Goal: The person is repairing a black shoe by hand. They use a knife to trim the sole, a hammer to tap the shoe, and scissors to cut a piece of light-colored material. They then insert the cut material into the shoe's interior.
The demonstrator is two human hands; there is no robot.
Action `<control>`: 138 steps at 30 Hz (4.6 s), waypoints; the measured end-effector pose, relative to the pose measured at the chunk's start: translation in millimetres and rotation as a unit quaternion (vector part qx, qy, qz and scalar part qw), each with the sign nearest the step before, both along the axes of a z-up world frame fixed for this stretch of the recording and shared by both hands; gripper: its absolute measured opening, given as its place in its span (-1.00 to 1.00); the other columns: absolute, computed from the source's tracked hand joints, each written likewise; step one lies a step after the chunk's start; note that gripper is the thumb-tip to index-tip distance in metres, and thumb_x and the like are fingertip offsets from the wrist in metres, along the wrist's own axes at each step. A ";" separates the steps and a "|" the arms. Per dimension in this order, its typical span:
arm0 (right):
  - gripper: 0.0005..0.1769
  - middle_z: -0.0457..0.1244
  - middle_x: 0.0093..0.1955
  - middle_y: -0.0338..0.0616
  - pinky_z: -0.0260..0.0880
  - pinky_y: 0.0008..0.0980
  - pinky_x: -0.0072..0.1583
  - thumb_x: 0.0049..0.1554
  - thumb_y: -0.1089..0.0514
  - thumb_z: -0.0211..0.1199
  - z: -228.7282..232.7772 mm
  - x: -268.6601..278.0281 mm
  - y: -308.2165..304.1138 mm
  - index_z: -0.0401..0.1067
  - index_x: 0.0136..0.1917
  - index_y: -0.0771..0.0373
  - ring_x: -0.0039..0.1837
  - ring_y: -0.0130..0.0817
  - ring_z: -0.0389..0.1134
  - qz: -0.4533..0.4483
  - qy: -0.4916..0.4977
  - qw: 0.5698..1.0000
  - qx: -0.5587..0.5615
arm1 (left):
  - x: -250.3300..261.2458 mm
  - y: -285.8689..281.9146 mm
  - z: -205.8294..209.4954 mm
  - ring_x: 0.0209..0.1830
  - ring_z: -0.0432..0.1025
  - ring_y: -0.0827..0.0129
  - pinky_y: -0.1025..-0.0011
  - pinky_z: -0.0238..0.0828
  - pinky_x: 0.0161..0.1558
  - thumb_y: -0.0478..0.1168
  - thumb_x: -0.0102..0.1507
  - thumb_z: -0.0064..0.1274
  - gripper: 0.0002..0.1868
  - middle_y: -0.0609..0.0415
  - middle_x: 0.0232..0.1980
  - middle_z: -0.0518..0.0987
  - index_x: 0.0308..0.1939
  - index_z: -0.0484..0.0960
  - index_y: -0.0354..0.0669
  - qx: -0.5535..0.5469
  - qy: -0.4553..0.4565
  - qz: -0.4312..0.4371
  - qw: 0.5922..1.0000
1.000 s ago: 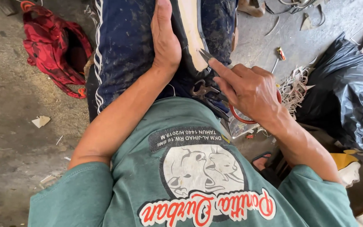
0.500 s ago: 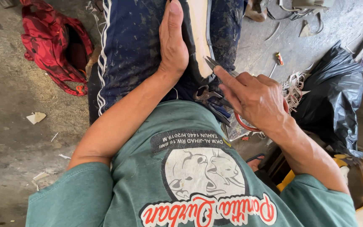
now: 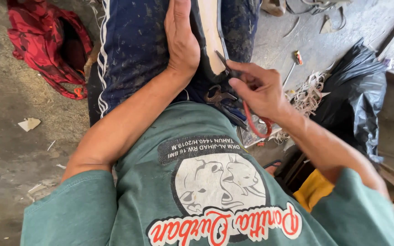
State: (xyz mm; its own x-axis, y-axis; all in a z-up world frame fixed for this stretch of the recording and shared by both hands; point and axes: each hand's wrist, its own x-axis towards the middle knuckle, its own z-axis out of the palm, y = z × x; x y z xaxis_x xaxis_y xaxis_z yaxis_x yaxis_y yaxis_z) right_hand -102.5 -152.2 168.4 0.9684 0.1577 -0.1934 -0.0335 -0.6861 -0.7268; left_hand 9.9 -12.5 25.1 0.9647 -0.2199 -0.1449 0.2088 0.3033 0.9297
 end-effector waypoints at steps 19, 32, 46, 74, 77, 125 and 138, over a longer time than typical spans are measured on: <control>-0.78 0.37 -0.29 -0.11 0.35 -0.19 -0.20 0.21 0.09 0.39 -10.7 38.9 30.6 0.47 0.00 0.25 -0.28 -0.17 0.39 -0.066 -0.093 0.979 -0.170 | -2.5 9.5 10.0 0.53 0.23 0.16 0.21 0.02 0.61 0.08 0.54 -0.36 -0.37 -0.26 0.45 0.40 0.39 0.42 -0.42 0.006 0.112 -0.041 0.993; -0.50 0.24 -0.53 0.13 0.28 0.12 -0.29 0.27 -0.10 0.24 18.9 70.6 -124.4 0.43 -0.34 0.30 -0.31 0.29 0.38 -0.331 -0.069 0.880 -0.334 | 1.3 7.7 36.2 0.39 0.37 0.30 0.26 0.15 0.53 0.04 0.54 -0.40 -0.44 -0.04 0.40 0.49 0.30 0.55 -0.27 0.009 0.172 -0.007 0.985; -0.49 0.40 -0.11 0.22 0.37 0.09 -0.12 0.34 -0.23 0.20 -27.2 130.5 -297.4 0.40 0.08 0.31 -0.09 0.19 0.41 -0.429 0.124 0.831 -0.333 | 65.9 32.5 105.7 0.64 0.01 0.07 0.13 -0.07 0.54 0.15 0.34 -0.21 -0.18 -0.08 0.63 0.11 0.59 0.02 -0.12 0.331 -0.049 -0.205 0.920; -0.68 0.19 -0.28 0.01 0.31 -0.14 -0.36 0.55 0.08 0.09 -24.7 64.7 -272.1 0.26 0.12 0.43 -0.33 -0.19 0.21 -0.483 0.006 0.859 -0.168 | 228.8 -35.8 230.5 -0.62 0.23 0.67 0.55 0.24 -0.49 0.04 0.37 0.37 -0.31 0.34 -0.49 0.56 0.38 0.43 -0.28 0.261 -0.581 0.107 0.763; -0.63 0.21 -0.35 0.01 0.31 -0.08 -0.35 0.54 0.00 0.09 10.9 69.1 -229.4 0.31 0.06 0.37 -0.36 -0.10 0.26 -0.489 0.047 0.845 -0.212 | 202.4 -14.1 244.2 -0.63 0.21 0.62 0.51 0.20 -0.50 0.02 0.35 0.42 -0.32 0.34 -0.58 0.42 0.36 0.48 -0.30 0.294 -0.580 0.120 0.750; -0.66 0.21 -0.50 -0.07 0.27 -0.41 -0.23 0.27 0.00 0.33 -79.0 35.3 6.5 0.47 -0.24 0.24 -0.36 -0.40 0.22 -0.494 0.072 0.851 0.166 | 114.3 65.0 183.7 -0.68 0.37 0.53 0.59 0.43 -0.49 -0.15 0.13 0.47 -0.41 0.24 -0.61 0.53 0.13 0.66 -0.44 0.309 -0.531 0.185 0.767; -0.64 0.21 -0.50 -0.01 0.20 -0.38 -0.23 0.31 0.03 0.29 -81.9 32.6 3.3 0.46 -0.24 0.30 -0.38 -0.38 0.15 -0.497 0.081 0.840 0.202 | 116.1 53.9 174.6 -0.67 0.39 0.54 0.60 0.44 -0.46 -0.16 0.13 0.48 -0.40 0.22 -0.58 0.56 0.15 0.65 -0.44 0.320 -0.529 0.161 0.769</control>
